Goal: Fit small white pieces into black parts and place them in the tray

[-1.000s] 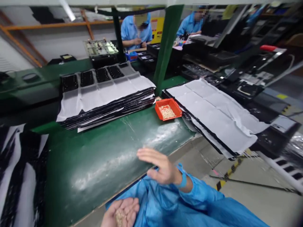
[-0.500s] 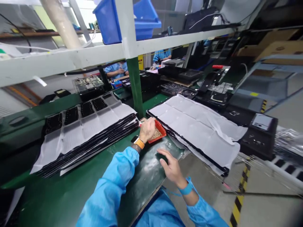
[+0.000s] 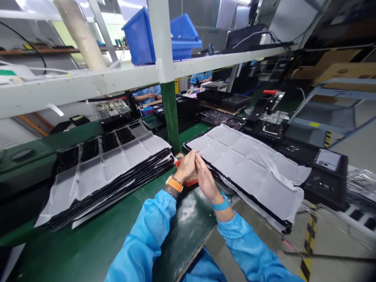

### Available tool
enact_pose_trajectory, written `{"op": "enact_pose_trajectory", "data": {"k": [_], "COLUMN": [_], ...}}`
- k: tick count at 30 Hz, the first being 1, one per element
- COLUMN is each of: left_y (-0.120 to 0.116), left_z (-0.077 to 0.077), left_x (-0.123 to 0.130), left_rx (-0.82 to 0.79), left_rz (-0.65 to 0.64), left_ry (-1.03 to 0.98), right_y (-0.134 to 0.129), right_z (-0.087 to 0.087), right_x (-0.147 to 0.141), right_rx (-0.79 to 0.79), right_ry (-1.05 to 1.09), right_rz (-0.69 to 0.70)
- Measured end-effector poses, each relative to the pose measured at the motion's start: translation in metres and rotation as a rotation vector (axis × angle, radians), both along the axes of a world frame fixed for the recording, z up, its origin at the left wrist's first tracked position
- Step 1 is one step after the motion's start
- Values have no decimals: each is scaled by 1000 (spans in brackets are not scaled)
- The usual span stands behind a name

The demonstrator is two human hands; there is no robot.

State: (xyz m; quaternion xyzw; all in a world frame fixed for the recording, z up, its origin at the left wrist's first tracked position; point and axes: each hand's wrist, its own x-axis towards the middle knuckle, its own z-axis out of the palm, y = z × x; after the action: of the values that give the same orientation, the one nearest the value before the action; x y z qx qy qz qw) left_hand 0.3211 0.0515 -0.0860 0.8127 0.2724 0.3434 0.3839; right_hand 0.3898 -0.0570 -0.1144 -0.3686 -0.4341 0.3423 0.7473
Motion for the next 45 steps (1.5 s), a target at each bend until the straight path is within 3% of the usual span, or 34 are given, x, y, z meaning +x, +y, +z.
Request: {"op": "enact_pose_trajectory", "data": {"k": [3, 9, 20, 30, 34, 37, 40, 45], "left_y": [3, 19, 17, 13, 7, -4, -18, -38], "left_z": [2, 7, 21, 21, 26, 36, 47, 60], "left_x": [-5, -13, -19, -20, -30, -43, -61, -102], "left_rx": [23, 103, 308, 246, 203, 170, 140, 47], "left_rz": [-47, -102, -287, -294, -271, -269, -237, -128], "left_ry": [-27, 25, 275, 312, 246, 154, 33, -181], "right_y": [14, 9, -3, -3, -2, -2, -1, 10], "right_z": [1, -2, 19, 19, 15, 20, 31, 48], "right_x": [12, 42, 64, 76, 72, 59, 38, -7], "right_rx": [-15, -125, -271, -287, -266, -158, -32, 41], "right_ry": [90, 51, -374, -625, -536, -373, -196, -125], "right_rz": [-29, -118, -202, -276, -237, -146, -34, 36]}}
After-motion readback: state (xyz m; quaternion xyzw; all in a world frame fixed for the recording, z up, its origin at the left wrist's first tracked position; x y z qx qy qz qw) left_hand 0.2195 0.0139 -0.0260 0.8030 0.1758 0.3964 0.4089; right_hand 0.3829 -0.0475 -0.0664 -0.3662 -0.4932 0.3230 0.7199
